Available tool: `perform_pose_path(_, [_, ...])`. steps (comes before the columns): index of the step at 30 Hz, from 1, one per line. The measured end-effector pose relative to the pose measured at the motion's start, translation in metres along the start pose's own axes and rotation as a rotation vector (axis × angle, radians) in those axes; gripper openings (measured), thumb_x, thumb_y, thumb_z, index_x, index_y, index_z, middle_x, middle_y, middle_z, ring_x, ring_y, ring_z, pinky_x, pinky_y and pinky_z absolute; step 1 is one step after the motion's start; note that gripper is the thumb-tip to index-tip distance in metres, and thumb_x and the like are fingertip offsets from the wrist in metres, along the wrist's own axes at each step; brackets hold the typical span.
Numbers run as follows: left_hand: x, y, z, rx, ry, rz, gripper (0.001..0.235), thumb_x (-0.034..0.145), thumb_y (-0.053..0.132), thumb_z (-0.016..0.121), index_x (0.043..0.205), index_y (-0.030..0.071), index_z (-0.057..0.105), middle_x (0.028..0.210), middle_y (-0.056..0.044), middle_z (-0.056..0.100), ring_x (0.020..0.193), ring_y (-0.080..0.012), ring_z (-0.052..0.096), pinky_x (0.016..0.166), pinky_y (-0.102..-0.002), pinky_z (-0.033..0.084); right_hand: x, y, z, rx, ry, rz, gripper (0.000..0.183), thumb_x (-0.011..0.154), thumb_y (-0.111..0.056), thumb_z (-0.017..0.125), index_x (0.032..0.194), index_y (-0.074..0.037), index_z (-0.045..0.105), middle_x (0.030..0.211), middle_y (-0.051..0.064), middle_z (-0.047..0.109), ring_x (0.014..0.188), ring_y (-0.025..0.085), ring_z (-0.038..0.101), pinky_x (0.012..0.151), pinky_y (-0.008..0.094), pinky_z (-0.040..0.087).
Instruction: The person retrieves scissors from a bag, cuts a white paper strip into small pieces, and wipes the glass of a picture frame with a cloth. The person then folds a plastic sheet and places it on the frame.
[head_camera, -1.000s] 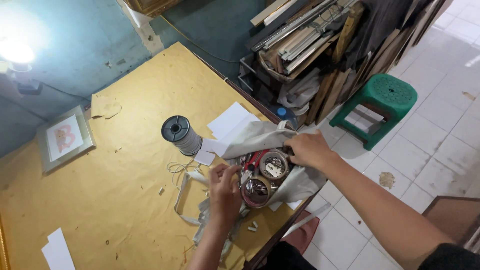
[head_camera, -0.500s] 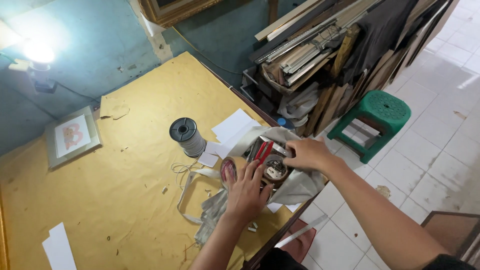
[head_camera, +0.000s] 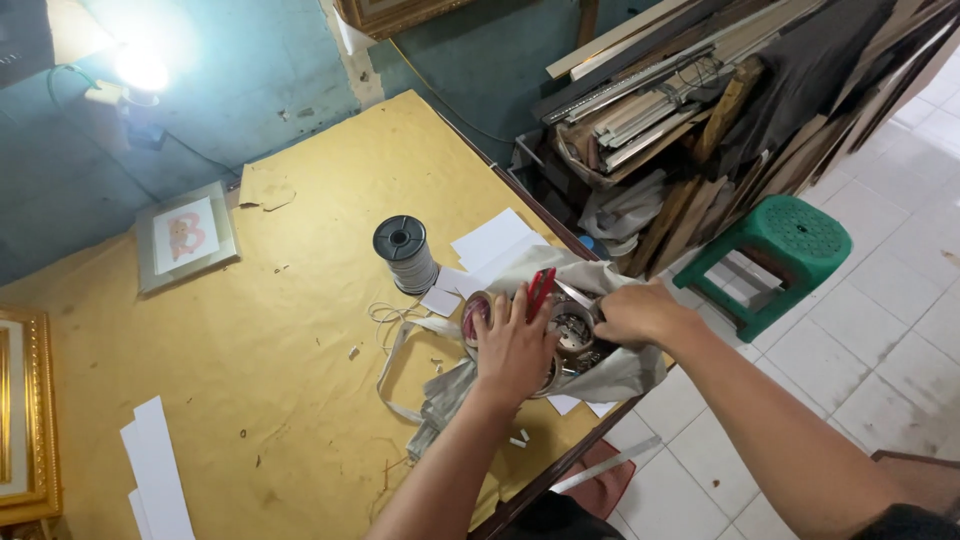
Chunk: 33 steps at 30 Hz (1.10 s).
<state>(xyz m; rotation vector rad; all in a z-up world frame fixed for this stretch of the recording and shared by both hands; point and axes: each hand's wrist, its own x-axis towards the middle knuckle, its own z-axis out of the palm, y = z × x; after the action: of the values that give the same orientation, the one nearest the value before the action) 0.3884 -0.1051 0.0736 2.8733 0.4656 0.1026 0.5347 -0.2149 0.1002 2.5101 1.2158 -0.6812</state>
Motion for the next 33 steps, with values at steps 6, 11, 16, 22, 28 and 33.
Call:
perform_pose_path(6, [0.008,-0.003,-0.006,-0.098,-0.105,-0.037,0.052,0.085,0.047,0.039,0.128,0.019,0.041,0.138,-0.012,0.025,0.127,-0.0320,0.018,0.088,-0.059,0.031,-0.053,-0.016,-0.041,0.279,0.263,-0.021,0.035,0.085,-0.030,0.044,0.097,-0.005,0.065,0.091,0.019,0.065,0.091,0.035,0.060,0.080,0.044,0.040])
perform_pose_path(11, [-0.002,-0.002,-0.011,-0.224,0.022,0.028,0.041,0.084,0.046,0.044,0.112,0.019,0.056,0.135,-0.011,0.034,0.127,-0.0341,0.024,0.093,-0.065,0.019,-0.051,-0.007,-0.036,0.703,0.670,-0.022,0.020,0.084,-0.036,0.051,0.092,-0.024,0.065,0.072,0.010,0.058,0.082,0.028,0.056,0.072,0.036,0.045])
perform_pose_path(16, [-0.043,-0.023,0.004,-0.371,0.386,-0.084,0.028,0.079,0.039,0.056,0.102,0.025,0.059,0.125,-0.005,0.045,0.120,-0.0302,0.037,0.093,-0.061,0.024,-0.064,-0.052,-0.044,0.902,0.757,-0.049,0.029,0.084,-0.044,0.054,0.099,-0.022,0.066,0.060,0.000,0.063,0.049,0.014,0.052,0.051,0.026,0.045])
perform_pose_path(22, [-0.144,-0.092,-0.002,-0.427,0.549,-0.215,0.022,0.078,0.020,0.058,0.097,0.011,0.062,0.105,-0.013,0.058,0.098,-0.0304,0.049,0.081,-0.043,0.041,-0.052,-0.159,-0.038,0.878,0.195,-0.312,0.016,0.083,-0.026,0.052,0.095,-0.018,0.059,0.064,0.000,0.065,0.050,0.011,0.063,0.061,0.025,0.049])
perform_pose_path(28, [-0.259,-0.165,0.003,-0.155,0.605,-0.919,0.028,0.070,0.013,0.061,0.098,0.016,0.063,0.097,-0.005,0.060,0.091,-0.0267,0.052,0.080,-0.037,0.043,-0.011,-0.244,0.012,0.338,0.028,-0.648,0.055,0.075,-0.031,0.066,0.119,-0.011,0.041,0.086,0.022,0.060,0.080,0.035,0.058,0.064,0.040,0.043])
perform_pose_path(33, [-0.312,-0.179,-0.018,-0.108,0.666,-1.312,0.031,0.069,0.015,0.063,0.100,0.018,0.061,0.102,-0.004,0.058,0.093,-0.0292,0.049,0.070,-0.042,0.044,0.024,-0.273,0.042,0.272,0.112,-0.599,0.047,0.077,-0.021,0.056,0.121,-0.015,0.040,0.090,0.019,0.062,0.087,0.037,0.058,0.070,0.043,0.044])
